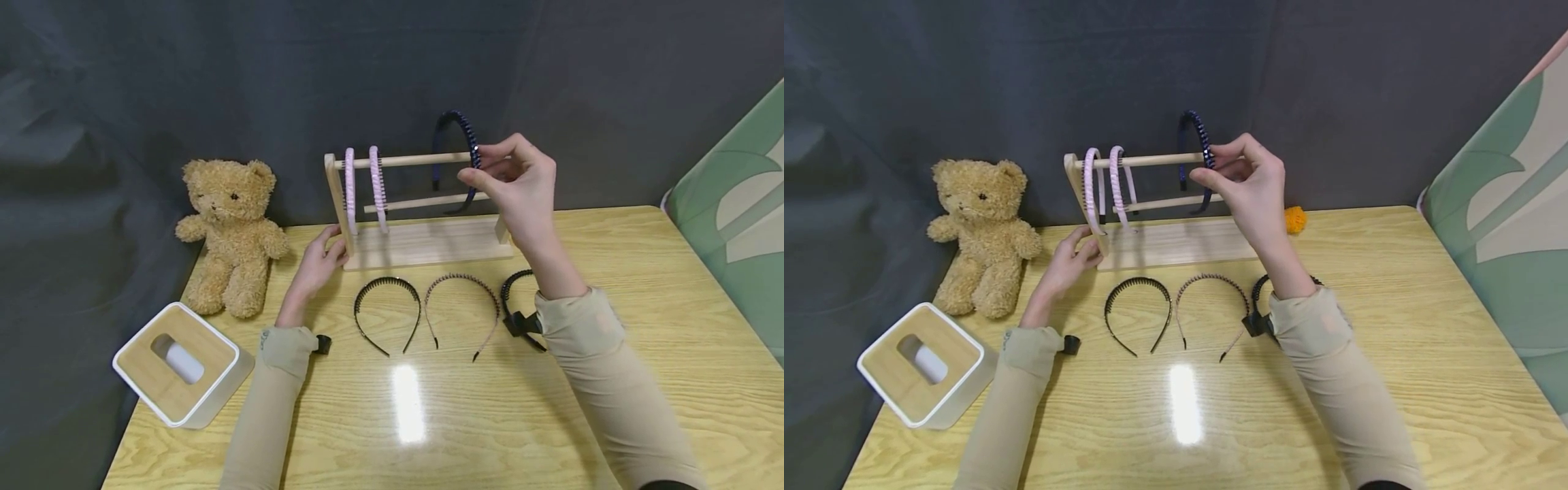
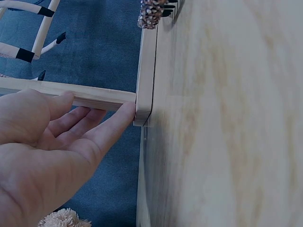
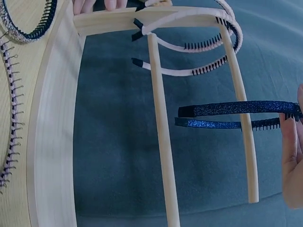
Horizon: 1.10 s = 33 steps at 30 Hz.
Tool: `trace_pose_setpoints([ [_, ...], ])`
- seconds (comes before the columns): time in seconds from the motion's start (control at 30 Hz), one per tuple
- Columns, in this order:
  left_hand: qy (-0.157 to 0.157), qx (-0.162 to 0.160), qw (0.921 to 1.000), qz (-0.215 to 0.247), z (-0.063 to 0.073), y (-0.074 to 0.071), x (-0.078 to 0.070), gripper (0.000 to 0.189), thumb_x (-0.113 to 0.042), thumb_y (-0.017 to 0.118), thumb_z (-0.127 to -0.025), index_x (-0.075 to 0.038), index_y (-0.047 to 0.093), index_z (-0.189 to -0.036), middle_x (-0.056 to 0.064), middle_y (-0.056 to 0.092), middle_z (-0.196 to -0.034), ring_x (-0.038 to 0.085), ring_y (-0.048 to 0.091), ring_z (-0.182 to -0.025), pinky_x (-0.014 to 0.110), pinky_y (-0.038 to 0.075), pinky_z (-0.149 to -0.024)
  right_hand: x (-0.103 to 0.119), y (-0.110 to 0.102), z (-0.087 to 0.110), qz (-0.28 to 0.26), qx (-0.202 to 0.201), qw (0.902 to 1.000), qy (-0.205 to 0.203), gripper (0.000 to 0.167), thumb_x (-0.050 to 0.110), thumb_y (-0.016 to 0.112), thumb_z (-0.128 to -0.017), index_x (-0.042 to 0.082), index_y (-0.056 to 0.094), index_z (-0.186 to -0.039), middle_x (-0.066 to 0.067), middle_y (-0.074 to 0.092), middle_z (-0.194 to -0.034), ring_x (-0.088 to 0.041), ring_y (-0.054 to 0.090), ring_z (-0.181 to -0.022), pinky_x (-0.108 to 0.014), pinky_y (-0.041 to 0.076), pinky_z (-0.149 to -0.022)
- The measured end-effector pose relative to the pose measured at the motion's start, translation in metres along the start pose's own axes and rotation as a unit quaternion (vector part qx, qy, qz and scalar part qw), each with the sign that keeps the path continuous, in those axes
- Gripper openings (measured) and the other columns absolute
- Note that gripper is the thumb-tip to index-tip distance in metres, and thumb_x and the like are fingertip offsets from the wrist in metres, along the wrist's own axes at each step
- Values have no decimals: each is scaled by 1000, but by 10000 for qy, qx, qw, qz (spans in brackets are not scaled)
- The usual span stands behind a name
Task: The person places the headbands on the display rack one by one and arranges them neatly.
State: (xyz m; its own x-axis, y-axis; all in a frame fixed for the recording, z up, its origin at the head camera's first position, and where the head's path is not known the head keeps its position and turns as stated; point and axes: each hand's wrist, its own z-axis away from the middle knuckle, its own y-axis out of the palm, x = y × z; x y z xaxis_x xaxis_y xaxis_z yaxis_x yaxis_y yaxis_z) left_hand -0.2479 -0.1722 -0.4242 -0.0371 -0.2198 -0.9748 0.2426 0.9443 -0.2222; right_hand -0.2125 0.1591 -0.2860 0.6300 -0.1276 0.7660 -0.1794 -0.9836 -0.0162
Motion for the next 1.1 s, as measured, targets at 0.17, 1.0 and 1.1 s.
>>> trace_pose_setpoints([
  [0.17,-9,14,10000,-1,0,0,-1,49,-15,41,-119,0,34,-165,31,45,-154,42,53,-141,41,52,-115,-1,9,1,-131,36,9998,143,22,-11,87,-85,-2,76,-102,-2,75,-90,-13,71,-72,-22,61,-66],
  [1.0,8,-6,10000,-54,0,0,0,49,-13,41,-118,0,34,-165,31,45,-153,42,54,-140,40,54,-113,-13,46,5,150,519,9984,160,28,-5,89,-85,-9,69,-105,-3,73,-98,-15,68,-78,-23,60,-70],
  [1.1,21,-3,10000,-78,-1,0,1,49,-14,41,-119,-1,34,-165,30,45,-154,41,54,-140,39,54,-113,-16,48,6,160,571,9981,179,28,-5,89,-86,-9,69,-106,-5,72,-99,-15,68,-79,-24,60,-71],
])
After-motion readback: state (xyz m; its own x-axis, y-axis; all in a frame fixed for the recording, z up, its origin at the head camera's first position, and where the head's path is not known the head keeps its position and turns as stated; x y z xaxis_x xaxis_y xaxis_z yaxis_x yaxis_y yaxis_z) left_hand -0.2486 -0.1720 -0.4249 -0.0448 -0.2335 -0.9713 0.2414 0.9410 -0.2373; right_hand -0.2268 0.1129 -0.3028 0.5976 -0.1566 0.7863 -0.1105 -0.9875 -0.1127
